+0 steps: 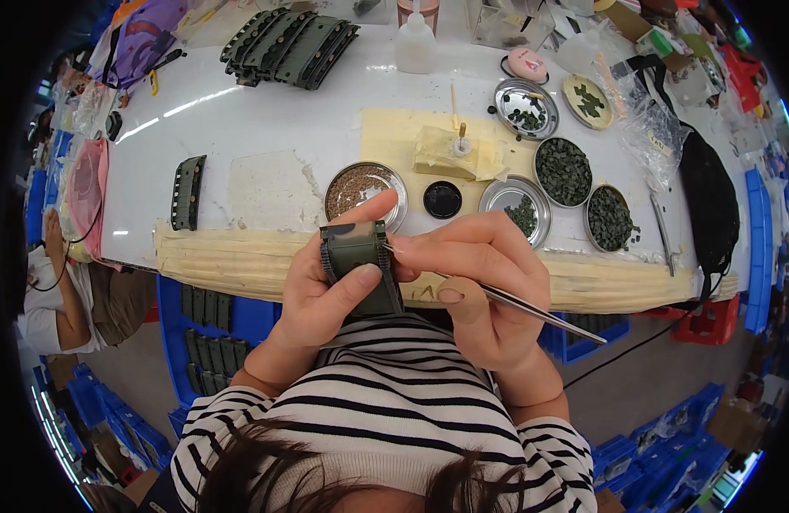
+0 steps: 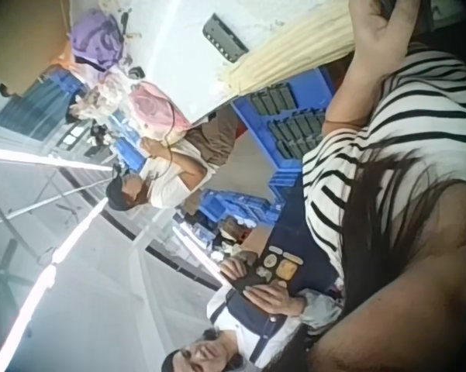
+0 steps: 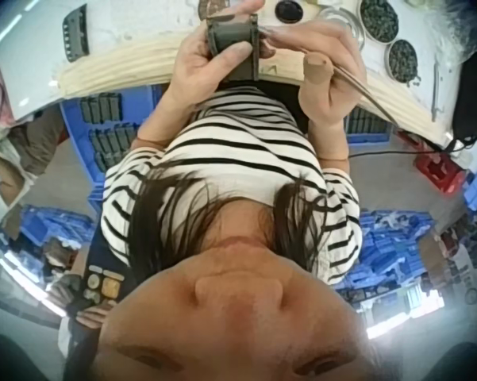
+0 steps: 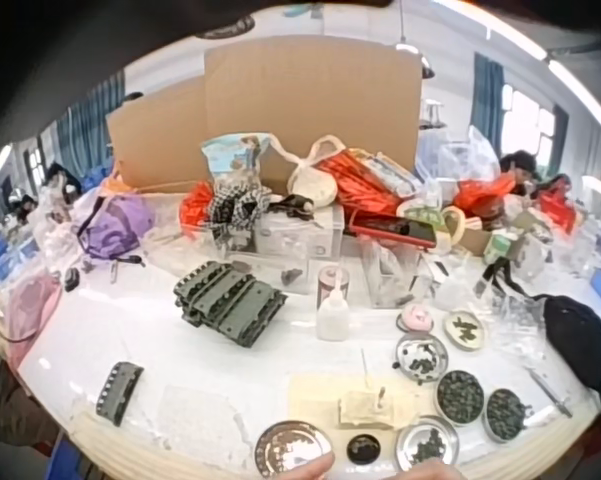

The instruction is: Assembling small plastic components onto a model tank body using tweezers and glue.

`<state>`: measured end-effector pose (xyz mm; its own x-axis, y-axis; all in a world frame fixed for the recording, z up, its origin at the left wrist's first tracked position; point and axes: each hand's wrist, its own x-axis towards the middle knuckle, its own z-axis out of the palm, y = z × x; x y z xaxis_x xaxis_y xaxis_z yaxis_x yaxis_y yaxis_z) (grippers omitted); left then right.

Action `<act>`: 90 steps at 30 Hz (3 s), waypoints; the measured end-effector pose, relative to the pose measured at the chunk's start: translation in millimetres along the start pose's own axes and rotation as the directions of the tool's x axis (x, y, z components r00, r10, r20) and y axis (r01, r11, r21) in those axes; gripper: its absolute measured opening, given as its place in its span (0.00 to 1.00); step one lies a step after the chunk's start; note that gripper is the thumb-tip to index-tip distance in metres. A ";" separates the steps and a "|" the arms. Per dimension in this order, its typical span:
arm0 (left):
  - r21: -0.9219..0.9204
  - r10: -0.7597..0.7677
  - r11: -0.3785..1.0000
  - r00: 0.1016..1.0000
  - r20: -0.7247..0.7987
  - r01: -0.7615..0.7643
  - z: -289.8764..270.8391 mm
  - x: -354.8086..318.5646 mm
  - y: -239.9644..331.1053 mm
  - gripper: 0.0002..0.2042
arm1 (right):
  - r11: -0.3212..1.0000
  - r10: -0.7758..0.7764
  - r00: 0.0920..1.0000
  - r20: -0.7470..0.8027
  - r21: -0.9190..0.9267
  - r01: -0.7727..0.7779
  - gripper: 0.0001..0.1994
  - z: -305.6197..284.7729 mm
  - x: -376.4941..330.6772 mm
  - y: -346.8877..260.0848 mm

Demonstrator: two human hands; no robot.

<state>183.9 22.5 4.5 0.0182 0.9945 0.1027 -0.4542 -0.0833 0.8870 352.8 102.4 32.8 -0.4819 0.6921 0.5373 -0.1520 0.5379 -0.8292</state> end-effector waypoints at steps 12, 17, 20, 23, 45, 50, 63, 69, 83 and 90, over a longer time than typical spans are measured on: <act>0.005 -0.119 0.993 0.991 -0.056 0.119 9.3 0.7 10.1 0.27 | 1.000 0.015 0.995 -0.099 -0.010 -0.016 0.17 -6.7 -2.6 2.1; 0.011 -0.118 0.993 0.991 -0.056 0.118 8.7 0.7 9.1 0.27 | 1.000 0.023 0.994 -0.109 0.007 -0.023 0.19 -7.1 -2.5 2.7; 0.018 -0.118 0.993 0.992 -0.053 0.119 9.0 1.1 9.1 0.27 | 1.000 0.004 0.992 -0.128 0.015 -0.002 0.21 -8.0 -3.4 4.6; 0.017 -0.123 0.992 0.991 -0.057 0.124 9.1 1.4 10.0 0.27 | 0.998 0.010 0.986 -0.166 0.060 0.000 0.23 -5.6 -4.5 5.1; -0.219 0.107 0.963 0.966 -0.235 -0.160 18.1 12.5 5.3 0.38 | 0.983 -0.004 0.998 -0.057 -0.183 -0.007 0.18 20.3 -15.5 -9.6; 0.095 0.224 0.974 0.954 -0.202 -0.208 19.9 14.0 11.1 0.41 | 0.915 -0.210 0.978 0.013 -0.350 0.201 0.19 23.0 -16.7 -6.8; 0.340 0.018 0.838 0.644 0.764 -0.427 -84.1 31.5 94.0 0.31 | 0.965 -0.203 0.979 -0.004 -0.172 0.199 0.17 7.0 -27.3 -1.4; 0.243 -0.082 0.961 0.702 0.707 -0.132 -77.0 30.5 87.6 0.29 | 0.973 -0.196 0.980 0.038 -0.120 0.200 0.22 11.6 -29.3 -7.5; 0.180 0.044 0.958 0.735 0.677 -0.223 -77.4 35.9 75.1 0.32 | 0.971 -0.190 0.980 0.058 -0.135 0.196 0.26 13.3 -31.8 -10.2; 0.188 0.039 0.958 0.751 0.659 -0.215 -78.4 34.9 74.2 0.32 | 0.972 -0.184 0.981 0.065 -0.136 0.192 0.27 13.7 -31.4 -11.2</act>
<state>81.0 56.0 38.6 0.5831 0.7022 0.4085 -0.2720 -0.3051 0.9127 357.9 68.1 23.1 -0.5005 0.5483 0.6699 -0.1229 0.7210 -0.6820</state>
